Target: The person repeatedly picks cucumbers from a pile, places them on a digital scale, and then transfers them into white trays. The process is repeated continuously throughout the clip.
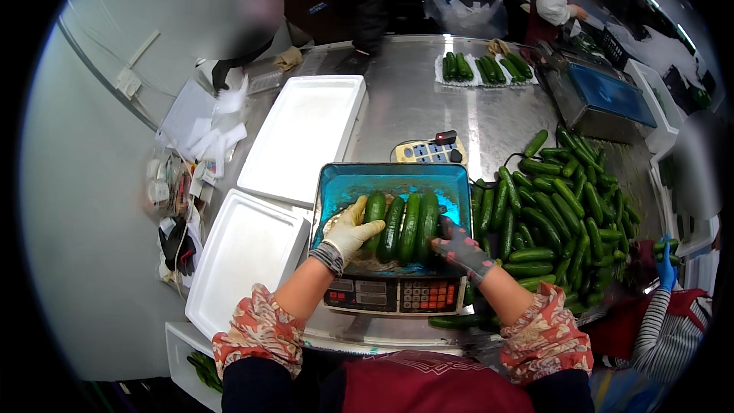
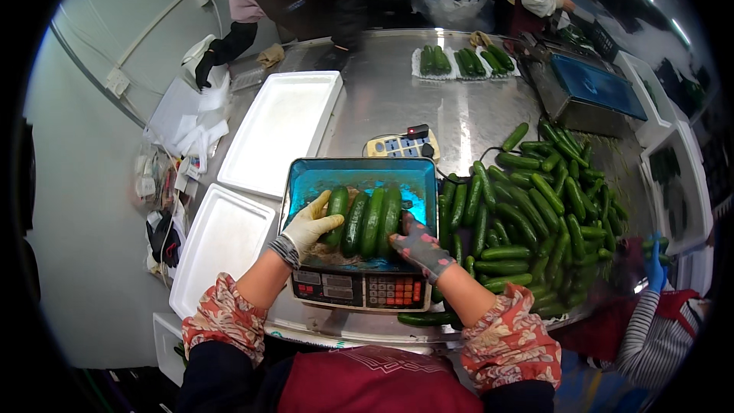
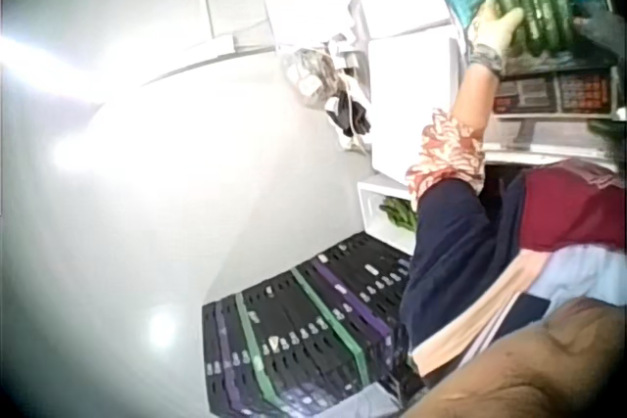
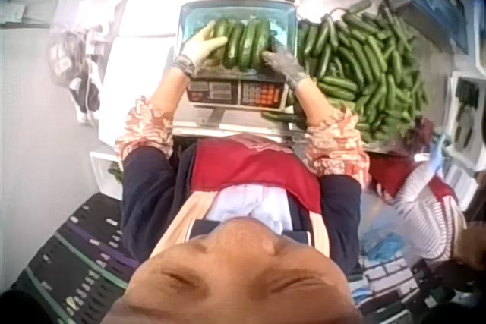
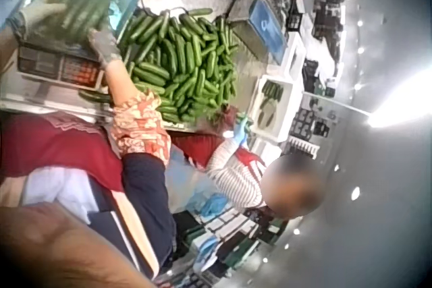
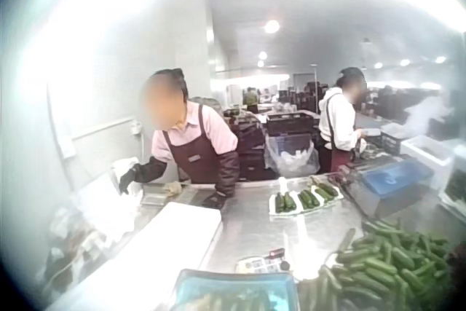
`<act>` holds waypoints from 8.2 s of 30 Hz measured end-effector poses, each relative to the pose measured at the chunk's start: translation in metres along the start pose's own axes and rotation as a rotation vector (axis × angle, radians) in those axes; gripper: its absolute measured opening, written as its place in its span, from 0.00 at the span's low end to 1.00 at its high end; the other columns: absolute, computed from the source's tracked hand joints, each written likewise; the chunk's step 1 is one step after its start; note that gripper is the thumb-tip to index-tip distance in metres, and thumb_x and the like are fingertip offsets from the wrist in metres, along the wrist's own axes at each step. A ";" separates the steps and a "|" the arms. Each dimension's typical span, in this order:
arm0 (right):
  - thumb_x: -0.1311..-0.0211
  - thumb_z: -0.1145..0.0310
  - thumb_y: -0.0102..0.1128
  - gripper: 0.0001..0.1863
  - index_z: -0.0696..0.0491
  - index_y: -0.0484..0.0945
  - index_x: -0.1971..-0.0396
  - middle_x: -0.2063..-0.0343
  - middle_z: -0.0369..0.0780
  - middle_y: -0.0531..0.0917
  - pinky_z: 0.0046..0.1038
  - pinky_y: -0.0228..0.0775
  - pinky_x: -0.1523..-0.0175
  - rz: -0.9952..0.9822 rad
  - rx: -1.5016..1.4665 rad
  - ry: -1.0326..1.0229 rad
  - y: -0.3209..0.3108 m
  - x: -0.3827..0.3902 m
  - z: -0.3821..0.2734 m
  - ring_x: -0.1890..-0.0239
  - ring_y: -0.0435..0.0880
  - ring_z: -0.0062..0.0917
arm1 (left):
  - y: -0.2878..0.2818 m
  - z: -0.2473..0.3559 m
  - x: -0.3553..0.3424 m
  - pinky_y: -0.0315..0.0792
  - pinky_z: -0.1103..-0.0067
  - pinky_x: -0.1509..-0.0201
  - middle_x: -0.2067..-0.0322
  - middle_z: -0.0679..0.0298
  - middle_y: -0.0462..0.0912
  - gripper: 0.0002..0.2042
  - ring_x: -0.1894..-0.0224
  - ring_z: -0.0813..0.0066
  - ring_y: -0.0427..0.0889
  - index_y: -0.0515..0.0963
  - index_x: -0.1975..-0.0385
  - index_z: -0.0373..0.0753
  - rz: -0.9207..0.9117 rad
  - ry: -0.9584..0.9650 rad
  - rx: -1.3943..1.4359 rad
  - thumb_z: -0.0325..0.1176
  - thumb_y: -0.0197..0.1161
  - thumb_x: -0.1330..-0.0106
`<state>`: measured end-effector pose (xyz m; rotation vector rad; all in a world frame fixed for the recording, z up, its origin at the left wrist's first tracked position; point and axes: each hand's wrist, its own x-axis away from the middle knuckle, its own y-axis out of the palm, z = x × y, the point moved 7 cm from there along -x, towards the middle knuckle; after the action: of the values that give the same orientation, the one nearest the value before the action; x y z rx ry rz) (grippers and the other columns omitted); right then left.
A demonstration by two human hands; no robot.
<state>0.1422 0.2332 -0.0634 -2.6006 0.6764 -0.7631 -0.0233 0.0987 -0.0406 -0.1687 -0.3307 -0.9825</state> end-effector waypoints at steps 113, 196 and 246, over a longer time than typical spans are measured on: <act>0.57 0.71 0.54 0.20 0.55 0.74 0.59 0.63 0.44 0.78 0.35 0.73 0.69 -0.066 0.905 -0.341 0.048 0.143 0.112 0.67 0.81 0.35 | 0.012 0.057 0.036 0.52 0.70 0.34 0.51 0.60 0.75 0.12 0.40 0.65 0.64 0.75 0.54 0.36 0.159 0.545 -0.507 0.23 0.54 0.38; 0.48 0.66 0.66 0.31 0.55 0.63 0.45 0.55 0.39 0.77 0.27 0.71 0.47 -0.066 -1.263 -0.188 0.026 -0.005 -0.016 0.55 0.78 0.26 | 0.028 0.002 0.001 0.66 0.77 0.45 0.51 0.60 0.72 0.31 0.50 0.73 0.72 0.59 0.42 0.33 -0.200 0.091 0.306 0.27 0.65 0.45; 0.39 0.68 0.52 0.16 0.61 0.71 0.54 0.63 0.41 0.79 0.24 0.70 0.56 0.764 -0.539 0.138 -0.006 0.192 0.101 0.63 0.78 0.24 | -0.237 0.052 -0.192 0.68 0.66 0.57 0.68 0.56 0.76 0.18 0.63 0.57 0.75 0.74 0.65 0.41 0.512 0.505 -1.279 0.41 0.68 0.54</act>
<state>0.3450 0.1550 -0.0621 -2.3757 1.9829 -0.5496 -0.3301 0.1352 -0.0610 -1.0825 0.8216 -0.5634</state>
